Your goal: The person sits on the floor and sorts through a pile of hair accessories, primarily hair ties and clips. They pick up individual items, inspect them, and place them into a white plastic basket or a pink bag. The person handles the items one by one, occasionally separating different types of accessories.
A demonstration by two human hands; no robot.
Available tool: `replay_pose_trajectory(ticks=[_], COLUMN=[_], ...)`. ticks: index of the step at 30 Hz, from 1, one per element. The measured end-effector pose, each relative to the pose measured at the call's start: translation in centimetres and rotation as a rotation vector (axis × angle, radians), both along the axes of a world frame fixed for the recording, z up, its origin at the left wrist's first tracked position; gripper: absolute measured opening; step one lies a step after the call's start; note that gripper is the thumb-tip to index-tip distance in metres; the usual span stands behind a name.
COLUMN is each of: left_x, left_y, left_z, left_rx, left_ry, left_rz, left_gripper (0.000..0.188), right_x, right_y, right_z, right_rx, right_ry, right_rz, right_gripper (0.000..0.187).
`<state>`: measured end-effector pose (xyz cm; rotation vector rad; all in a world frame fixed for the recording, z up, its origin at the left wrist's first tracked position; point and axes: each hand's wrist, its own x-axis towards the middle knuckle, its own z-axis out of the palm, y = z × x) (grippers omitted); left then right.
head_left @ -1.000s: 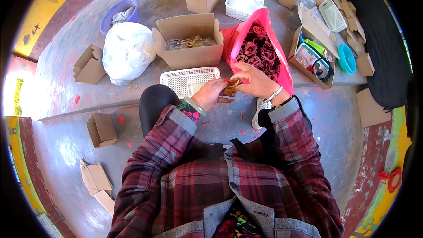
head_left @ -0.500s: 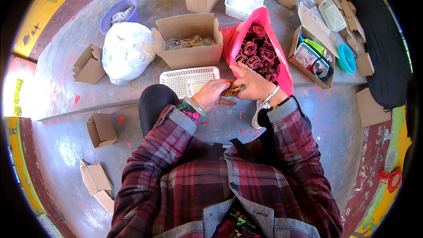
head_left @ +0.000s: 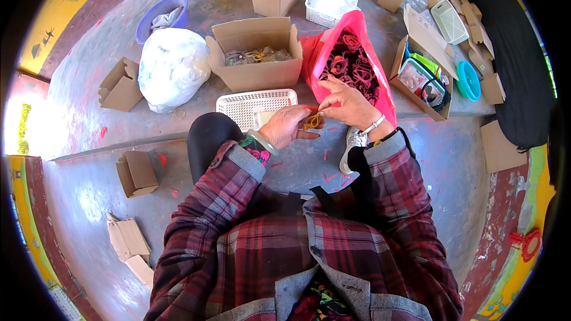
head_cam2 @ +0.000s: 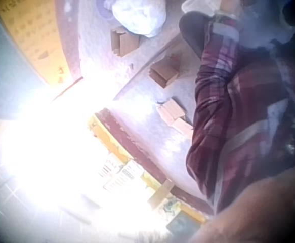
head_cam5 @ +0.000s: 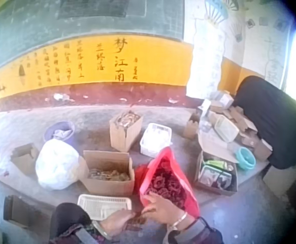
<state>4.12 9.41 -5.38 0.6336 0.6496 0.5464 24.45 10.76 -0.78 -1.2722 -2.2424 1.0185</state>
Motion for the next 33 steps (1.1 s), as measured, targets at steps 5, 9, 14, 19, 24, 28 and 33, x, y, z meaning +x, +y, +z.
replay_pose_trajectory(ticks=[5, 9, 14, 19, 24, 28, 33], left_x=[0.1, 0.0, 0.2, 0.0, 0.1, 0.0, 0.0], left_y=[0.0, 0.0, -0.2, -0.2, -0.1, -0.2, -0.2], left_z=[0.3, 0.1, 0.3, 0.3, 0.4, 0.1, 0.0], left_rx=[0.027, 0.051, 0.052, 0.047, 0.031, 0.04, 0.038], left_ry=[0.028, 0.059, 0.05, 0.018, 0.034, 0.017, 0.015], left_rz=[-0.047, -0.055, -0.009, -0.016, -0.063, -0.086, -0.092], left_gripper=[0.031, 0.034, 0.033, 0.034, 0.035, 0.035, 0.033], right_x=[-1.0, -1.8, -2.4, -2.5, -2.1, -1.8, -1.4], right_y=[-0.1, -0.5, -1.1, -1.3, -1.0, -0.9, -0.6], right_z=[-1.2, -0.9, -0.4, 0.0, -1.3, -2.0, -2.1], right_rx=[0.068, 0.141, 0.326, 0.432, 0.367, 0.326, 0.166], right_ry=[0.007, -0.012, -0.096, -0.1, -0.055, -0.046, -0.043], right_rz=[-0.138, -0.237, -0.235, -0.112, -0.096, -0.077, -0.021], right_gripper=[0.012, 0.01, 0.006, 0.004, 0.004, 0.008, 0.013])
